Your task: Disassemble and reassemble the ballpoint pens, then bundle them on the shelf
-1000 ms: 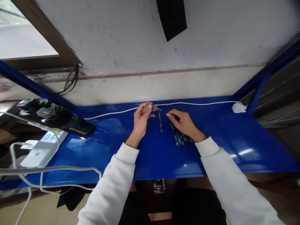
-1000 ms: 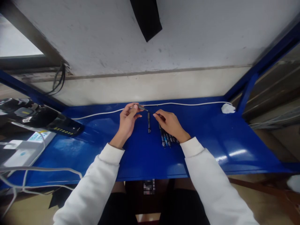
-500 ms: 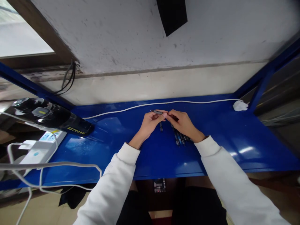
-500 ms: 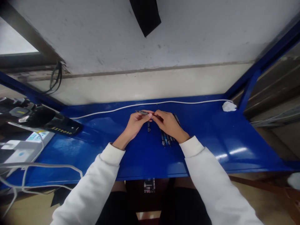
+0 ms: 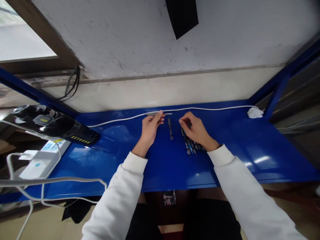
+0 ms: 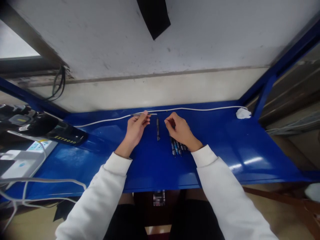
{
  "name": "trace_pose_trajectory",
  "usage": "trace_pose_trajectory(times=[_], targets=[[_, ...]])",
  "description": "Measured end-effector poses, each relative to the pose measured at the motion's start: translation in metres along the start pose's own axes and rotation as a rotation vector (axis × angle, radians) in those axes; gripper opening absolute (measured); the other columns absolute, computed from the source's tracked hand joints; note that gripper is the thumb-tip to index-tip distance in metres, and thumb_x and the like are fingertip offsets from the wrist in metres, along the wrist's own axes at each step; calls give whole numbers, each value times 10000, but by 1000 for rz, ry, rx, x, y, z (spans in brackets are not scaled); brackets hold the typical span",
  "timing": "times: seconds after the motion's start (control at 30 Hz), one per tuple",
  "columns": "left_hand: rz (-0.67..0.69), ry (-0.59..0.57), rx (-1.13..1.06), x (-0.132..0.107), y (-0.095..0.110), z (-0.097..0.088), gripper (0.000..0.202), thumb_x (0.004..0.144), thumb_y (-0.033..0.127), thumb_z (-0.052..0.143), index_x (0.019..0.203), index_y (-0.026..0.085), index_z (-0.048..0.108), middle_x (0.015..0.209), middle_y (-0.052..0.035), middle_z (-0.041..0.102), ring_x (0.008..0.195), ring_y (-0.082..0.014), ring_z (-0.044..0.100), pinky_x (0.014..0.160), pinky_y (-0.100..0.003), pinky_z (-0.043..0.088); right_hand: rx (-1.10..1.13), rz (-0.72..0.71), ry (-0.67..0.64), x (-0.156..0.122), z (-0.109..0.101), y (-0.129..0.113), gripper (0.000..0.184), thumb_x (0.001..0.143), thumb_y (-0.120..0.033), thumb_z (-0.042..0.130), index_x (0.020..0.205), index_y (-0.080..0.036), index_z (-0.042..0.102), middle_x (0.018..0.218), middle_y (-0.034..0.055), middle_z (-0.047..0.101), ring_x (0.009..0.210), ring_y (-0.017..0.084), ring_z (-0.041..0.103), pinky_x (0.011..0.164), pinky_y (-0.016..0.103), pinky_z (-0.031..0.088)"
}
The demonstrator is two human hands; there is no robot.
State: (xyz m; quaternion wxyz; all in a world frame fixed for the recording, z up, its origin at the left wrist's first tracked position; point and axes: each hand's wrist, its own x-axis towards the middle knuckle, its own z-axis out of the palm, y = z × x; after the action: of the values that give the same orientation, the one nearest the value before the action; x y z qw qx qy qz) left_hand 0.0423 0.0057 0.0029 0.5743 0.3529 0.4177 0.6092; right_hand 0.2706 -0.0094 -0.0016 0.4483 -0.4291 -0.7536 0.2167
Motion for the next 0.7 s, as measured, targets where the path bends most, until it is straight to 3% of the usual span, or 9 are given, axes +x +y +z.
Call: trace_pose_trajectory(times=[0.1,0.2,0.43,0.7], targets=[[-116,0,-288,7,13,-8,277,904,416,961,886,186,807,959,-41,803,793,-104,706,787,-244,568,153,32,140,1,-2,-2,358,1080,-503,741,907,-270,531,801,-10,576,692,183,529,667,360,427],[-157,-34,-411,9,17,-13,237,953,385,922,905,200,781,934,-19,782,776,-96,694,790,-242,569,275,57,238,0,-2,-3,451,1043,-509,807,834,-268,490,769,-26,519,657,166,457,641,356,389],[-184,-88,-363,8,8,-11,278,960,455,905,916,209,784,961,-33,792,807,-113,707,795,-259,575,297,104,260,2,-1,-3,505,1020,-607,799,852,-283,451,764,-21,473,655,177,414,628,372,388],[-190,-122,-275,2,4,-4,375,874,514,974,977,203,791,1010,-47,825,826,-130,737,798,-271,576,344,54,202,1,3,8,328,1166,-586,529,1051,-304,408,975,19,545,824,212,531,805,401,506]])
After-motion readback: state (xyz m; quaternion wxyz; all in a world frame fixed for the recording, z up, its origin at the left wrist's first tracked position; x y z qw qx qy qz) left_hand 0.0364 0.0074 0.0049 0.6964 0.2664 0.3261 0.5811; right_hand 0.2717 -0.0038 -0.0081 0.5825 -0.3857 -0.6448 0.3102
